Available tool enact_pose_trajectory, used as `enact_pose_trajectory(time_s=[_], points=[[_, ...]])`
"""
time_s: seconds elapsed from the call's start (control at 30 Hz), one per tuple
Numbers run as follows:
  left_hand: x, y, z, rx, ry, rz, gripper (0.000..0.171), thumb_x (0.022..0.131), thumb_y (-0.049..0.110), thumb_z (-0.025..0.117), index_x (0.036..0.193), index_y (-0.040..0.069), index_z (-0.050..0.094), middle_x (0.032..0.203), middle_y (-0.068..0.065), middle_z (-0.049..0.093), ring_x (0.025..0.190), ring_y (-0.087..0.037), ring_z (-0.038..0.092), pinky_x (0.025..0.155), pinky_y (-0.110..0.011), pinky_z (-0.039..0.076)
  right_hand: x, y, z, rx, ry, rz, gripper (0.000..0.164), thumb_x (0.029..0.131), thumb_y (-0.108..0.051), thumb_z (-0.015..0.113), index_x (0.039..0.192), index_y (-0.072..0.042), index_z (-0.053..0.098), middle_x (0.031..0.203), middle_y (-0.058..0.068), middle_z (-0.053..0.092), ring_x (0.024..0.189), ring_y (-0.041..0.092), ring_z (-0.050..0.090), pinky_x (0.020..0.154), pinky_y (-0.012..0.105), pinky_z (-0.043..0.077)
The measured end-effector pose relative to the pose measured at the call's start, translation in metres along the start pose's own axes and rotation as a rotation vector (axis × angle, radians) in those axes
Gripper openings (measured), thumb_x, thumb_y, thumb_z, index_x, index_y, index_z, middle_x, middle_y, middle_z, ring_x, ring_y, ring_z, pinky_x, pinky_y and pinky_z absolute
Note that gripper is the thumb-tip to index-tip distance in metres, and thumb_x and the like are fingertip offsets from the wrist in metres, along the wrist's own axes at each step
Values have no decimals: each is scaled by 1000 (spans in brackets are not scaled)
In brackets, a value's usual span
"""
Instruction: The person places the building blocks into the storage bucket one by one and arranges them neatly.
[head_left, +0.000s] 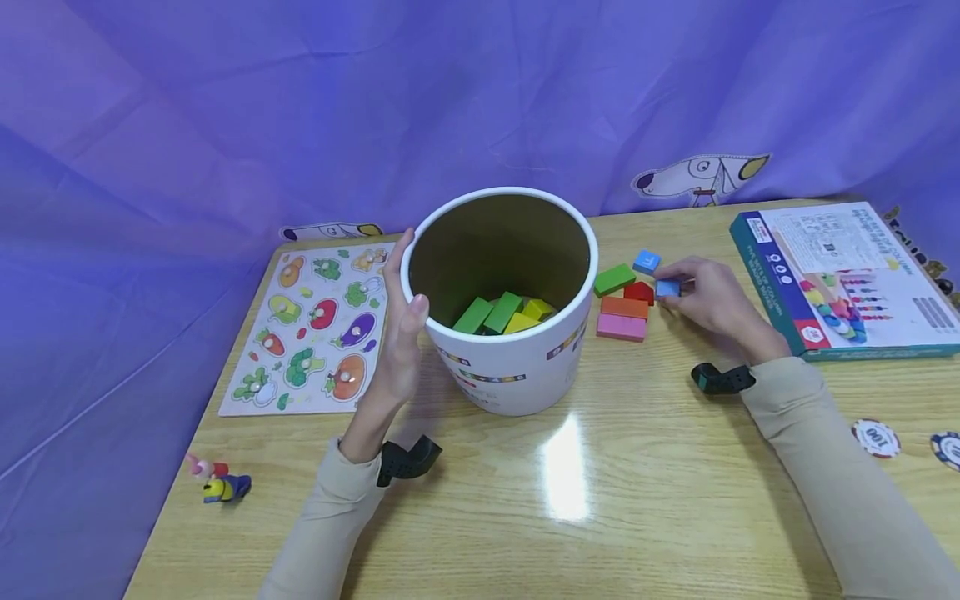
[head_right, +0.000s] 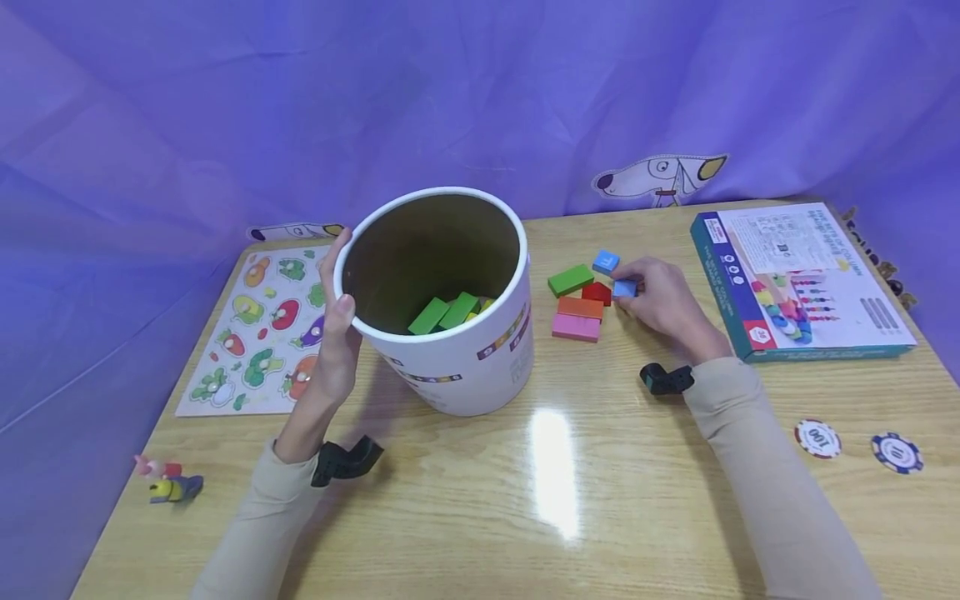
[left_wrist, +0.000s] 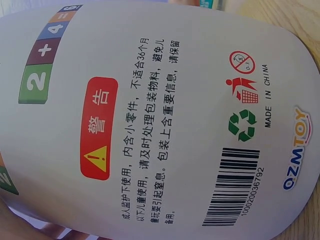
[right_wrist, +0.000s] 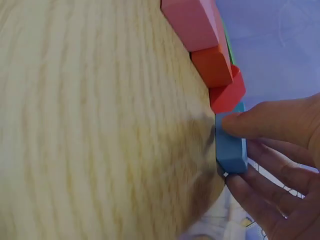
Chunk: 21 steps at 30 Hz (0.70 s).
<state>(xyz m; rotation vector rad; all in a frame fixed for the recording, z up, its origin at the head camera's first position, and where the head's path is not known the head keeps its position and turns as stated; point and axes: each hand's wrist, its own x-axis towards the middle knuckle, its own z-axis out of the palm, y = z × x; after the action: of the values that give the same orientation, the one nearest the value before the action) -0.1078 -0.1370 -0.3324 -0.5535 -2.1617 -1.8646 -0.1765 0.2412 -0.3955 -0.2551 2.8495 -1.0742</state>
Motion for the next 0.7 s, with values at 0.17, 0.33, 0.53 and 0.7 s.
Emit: enact_pose_trajectory(time_s=[0.17, 0.33, 0.53, 0.7], points=[[0, 0, 0, -9, 1, 2, 95, 82, 76, 46, 155, 25, 13, 158, 4, 19, 142, -21, 25, 113, -60, 26, -2, 5, -2, -33, 36, 10, 38, 86, -5, 68, 123, 5, 63, 120, 27, 61, 102, 38, 58, 91, 52, 49], [1, 0, 1, -22, -6, 6, 97, 82, 77, 45, 155, 24, 12, 158, 4, 19, 142, -21, 26, 113, -59, 27, -13, -7, -14, -56, 81, 10, 37, 86, -10, 70, 120, 3, 65, 115, 27, 63, 100, 41, 63, 88, 54, 50], [2, -1, 0, -31, -6, 15, 94, 83, 75, 46, 155, 25, 13, 158, 5, 20, 142, -21, 27, 113, -60, 28, -28, -58, -45, -101, 296, -234, 32, 81, -5, 76, 112, 0, 71, 106, 19, 70, 91, 24, 69, 84, 29, 52], [0, -2, -1, -33, -3, 20, 93, 84, 75, 45, 155, 25, 13, 158, 3, 20, 142, -23, 26, 113, -60, 27, -40, -115, -59, -55, 484, -507, 33, 74, 2, 80, 106, -4, 74, 99, 9, 72, 85, -20, 53, 79, 8, 38]])
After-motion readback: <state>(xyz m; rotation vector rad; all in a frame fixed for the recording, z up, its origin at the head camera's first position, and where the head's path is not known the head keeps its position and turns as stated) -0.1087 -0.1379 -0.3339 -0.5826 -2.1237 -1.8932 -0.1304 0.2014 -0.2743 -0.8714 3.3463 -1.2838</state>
